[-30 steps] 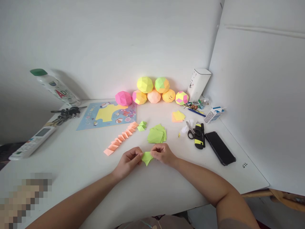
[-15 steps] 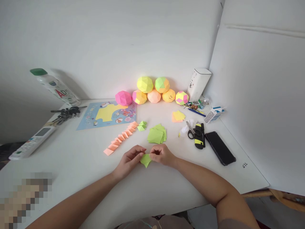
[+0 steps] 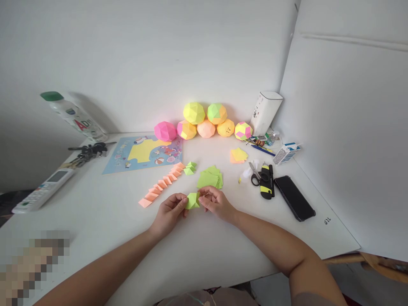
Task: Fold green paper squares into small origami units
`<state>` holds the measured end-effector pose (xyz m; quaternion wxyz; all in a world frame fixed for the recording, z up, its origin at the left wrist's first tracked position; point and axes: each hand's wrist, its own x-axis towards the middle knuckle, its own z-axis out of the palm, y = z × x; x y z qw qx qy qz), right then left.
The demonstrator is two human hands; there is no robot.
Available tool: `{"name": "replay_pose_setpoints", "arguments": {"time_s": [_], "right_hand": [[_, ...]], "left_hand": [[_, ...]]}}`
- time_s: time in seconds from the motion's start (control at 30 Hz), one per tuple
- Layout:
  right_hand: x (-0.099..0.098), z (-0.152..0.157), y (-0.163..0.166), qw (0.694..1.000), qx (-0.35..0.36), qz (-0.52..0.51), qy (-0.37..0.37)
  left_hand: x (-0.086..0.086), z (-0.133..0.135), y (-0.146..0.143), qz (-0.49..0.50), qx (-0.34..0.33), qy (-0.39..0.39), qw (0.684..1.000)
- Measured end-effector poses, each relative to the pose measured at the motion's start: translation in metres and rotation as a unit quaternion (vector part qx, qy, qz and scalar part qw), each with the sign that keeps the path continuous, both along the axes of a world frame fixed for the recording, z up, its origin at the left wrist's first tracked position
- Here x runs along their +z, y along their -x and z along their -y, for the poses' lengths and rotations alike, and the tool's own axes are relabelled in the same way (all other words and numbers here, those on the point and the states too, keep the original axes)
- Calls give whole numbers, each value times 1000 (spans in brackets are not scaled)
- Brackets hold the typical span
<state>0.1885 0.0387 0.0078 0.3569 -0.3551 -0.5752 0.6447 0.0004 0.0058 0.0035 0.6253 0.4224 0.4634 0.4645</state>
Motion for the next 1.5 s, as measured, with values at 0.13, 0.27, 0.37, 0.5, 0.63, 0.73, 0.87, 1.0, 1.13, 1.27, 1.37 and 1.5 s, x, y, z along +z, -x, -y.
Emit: {"name": "replay_pose_setpoints", "arguments": {"time_s": [0.13,0.27,0.37,0.5,0.63,0.73,0.87,1.0,1.13,1.27,1.37,1.5], "right_hand": [[-5,0,2,1000,1,-14,12],[-8,0,2,1000,-5,13,1],[-7,0,1,1000,3,23,-16],[-4,0,0,998,29,40,-40],[-1,2,0,997,31,43,-48],[2,3,0,997,35,48,-50],[1,4,1,994,35,73,-72],[-4,3,1,990,30,88,-101],[-3,3,1,984,25,94,-149],[-2,3,2,978,21,91,-186],[-4,3,4,977,13,85,-196],[-6,3,5,977,-14,57,-207]], "left_hand": [[3,-1,1,37,-17,-4,999],[7,0,1,26,-62,-26,997],[6,1,1,8,-63,-18,998],[5,1,0,-11,-60,2,998],[5,1,-1,-25,-74,-8,997],[4,1,-1,-28,-66,-13,997],[4,1,-3,-35,-58,-23,997],[0,1,-3,-37,-73,-48,995],[-2,2,-2,-38,-73,-51,995],[-2,1,-2,-36,-65,-55,996],[-3,0,-2,-28,-59,-63,996],[-3,2,-3,-39,-48,-31,998]]}}
